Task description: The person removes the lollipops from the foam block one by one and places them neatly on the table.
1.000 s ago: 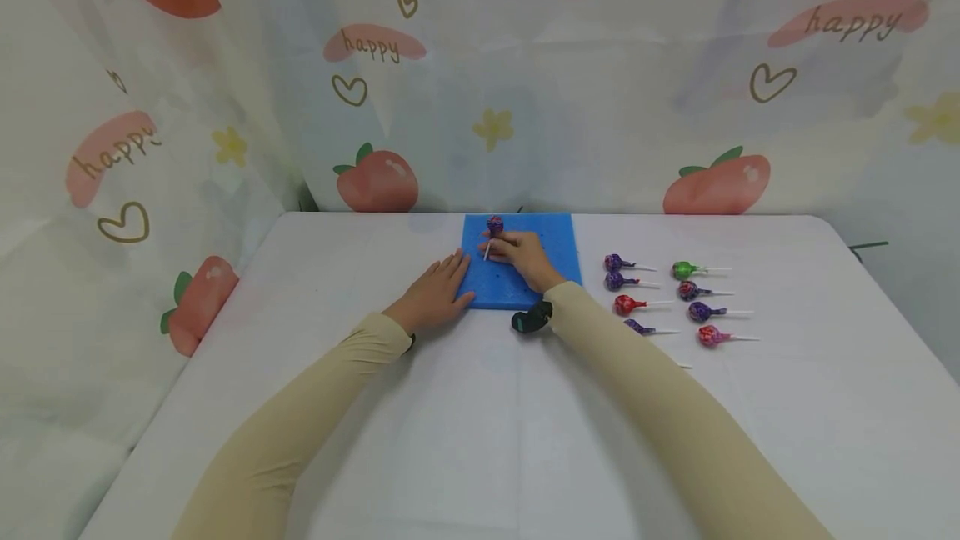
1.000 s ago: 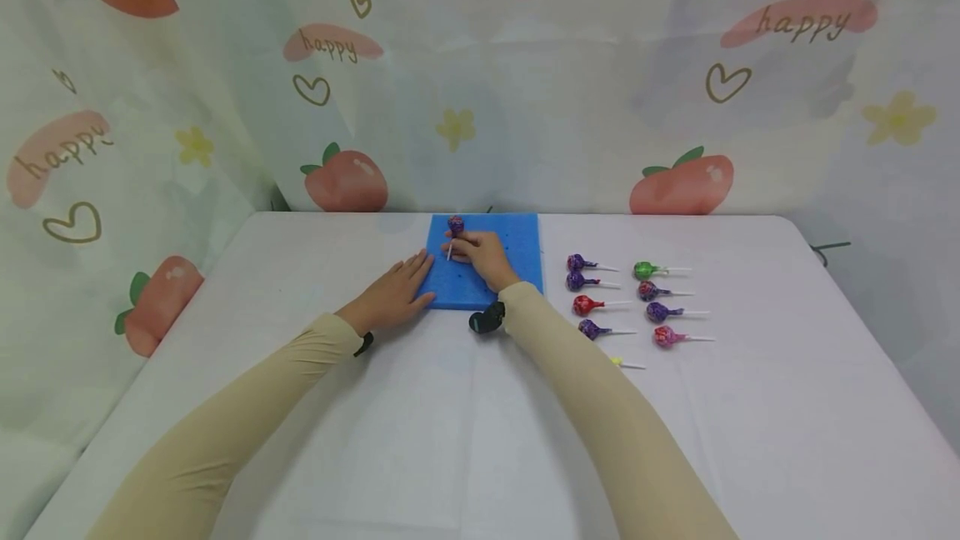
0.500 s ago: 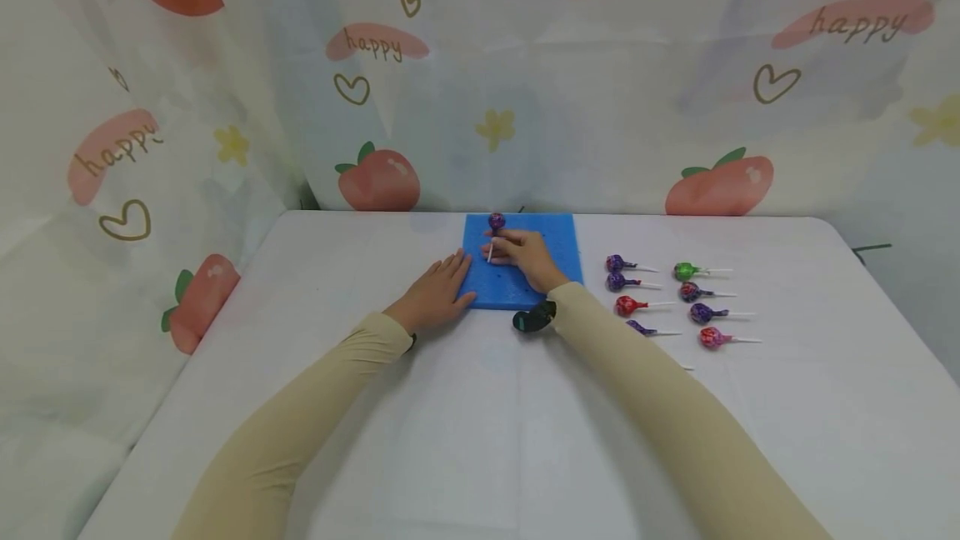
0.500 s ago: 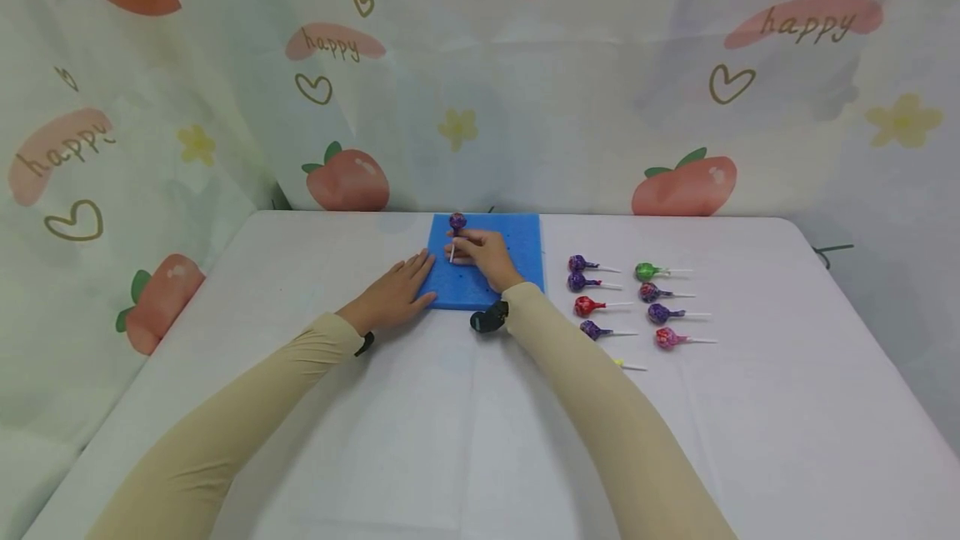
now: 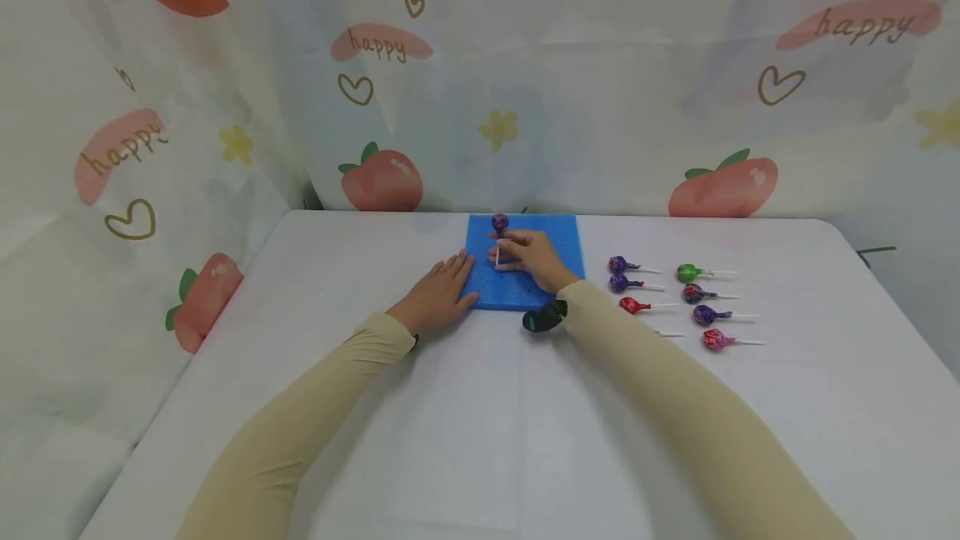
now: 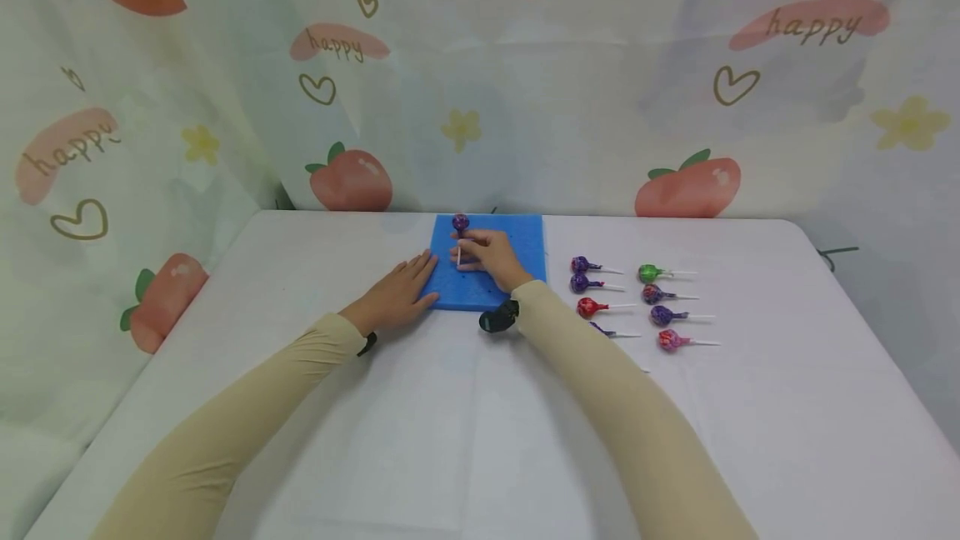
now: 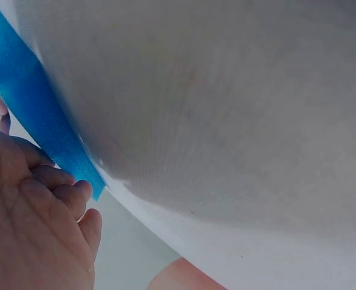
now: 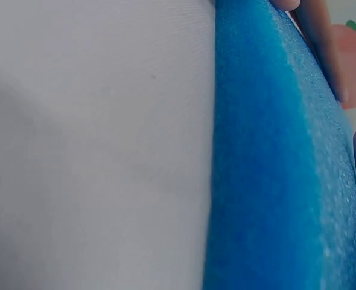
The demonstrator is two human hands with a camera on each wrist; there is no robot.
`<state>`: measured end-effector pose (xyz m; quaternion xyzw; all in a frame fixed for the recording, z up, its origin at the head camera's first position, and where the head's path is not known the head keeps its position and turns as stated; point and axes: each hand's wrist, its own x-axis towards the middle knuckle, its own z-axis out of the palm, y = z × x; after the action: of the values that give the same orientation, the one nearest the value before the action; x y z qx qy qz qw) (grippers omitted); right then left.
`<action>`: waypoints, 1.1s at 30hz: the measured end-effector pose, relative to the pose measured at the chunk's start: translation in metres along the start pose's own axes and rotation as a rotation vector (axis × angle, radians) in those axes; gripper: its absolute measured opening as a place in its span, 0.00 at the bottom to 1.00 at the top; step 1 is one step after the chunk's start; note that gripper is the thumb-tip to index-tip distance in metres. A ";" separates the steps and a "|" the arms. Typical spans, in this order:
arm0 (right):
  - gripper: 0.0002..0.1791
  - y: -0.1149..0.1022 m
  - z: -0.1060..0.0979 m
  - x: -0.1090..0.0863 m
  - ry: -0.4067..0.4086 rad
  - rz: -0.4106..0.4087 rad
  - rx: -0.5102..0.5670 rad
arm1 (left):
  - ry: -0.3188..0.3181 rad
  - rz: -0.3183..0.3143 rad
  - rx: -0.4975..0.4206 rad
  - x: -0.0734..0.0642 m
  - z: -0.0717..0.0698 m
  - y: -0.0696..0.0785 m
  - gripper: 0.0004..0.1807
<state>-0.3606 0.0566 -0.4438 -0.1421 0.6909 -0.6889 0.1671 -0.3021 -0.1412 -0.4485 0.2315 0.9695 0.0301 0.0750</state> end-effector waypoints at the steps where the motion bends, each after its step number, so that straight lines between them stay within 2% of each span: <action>1: 0.21 -0.001 -0.001 -0.001 -0.005 0.007 -0.002 | 0.000 0.001 0.000 0.000 0.000 0.000 0.38; 10: 0.21 -0.016 -0.011 -0.016 -0.027 0.077 -0.076 | 0.016 -0.001 -0.005 0.001 0.002 0.000 0.38; 17: 0.23 -0.028 -0.018 -0.030 -0.074 0.068 -0.100 | 0.008 -0.006 -0.018 0.000 0.001 0.001 0.38; 25: 0.25 -0.044 -0.021 -0.048 -0.083 0.083 -0.167 | 0.008 -0.005 -0.014 -0.001 0.001 0.001 0.38; 33: 0.25 -0.058 -0.028 -0.068 -0.085 0.058 -0.260 | 0.014 0.001 -0.017 -0.002 0.000 0.002 0.38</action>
<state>-0.3131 0.1100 -0.3840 -0.1718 0.7704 -0.5817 0.1963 -0.2993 -0.1406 -0.4482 0.2310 0.9696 0.0399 0.0701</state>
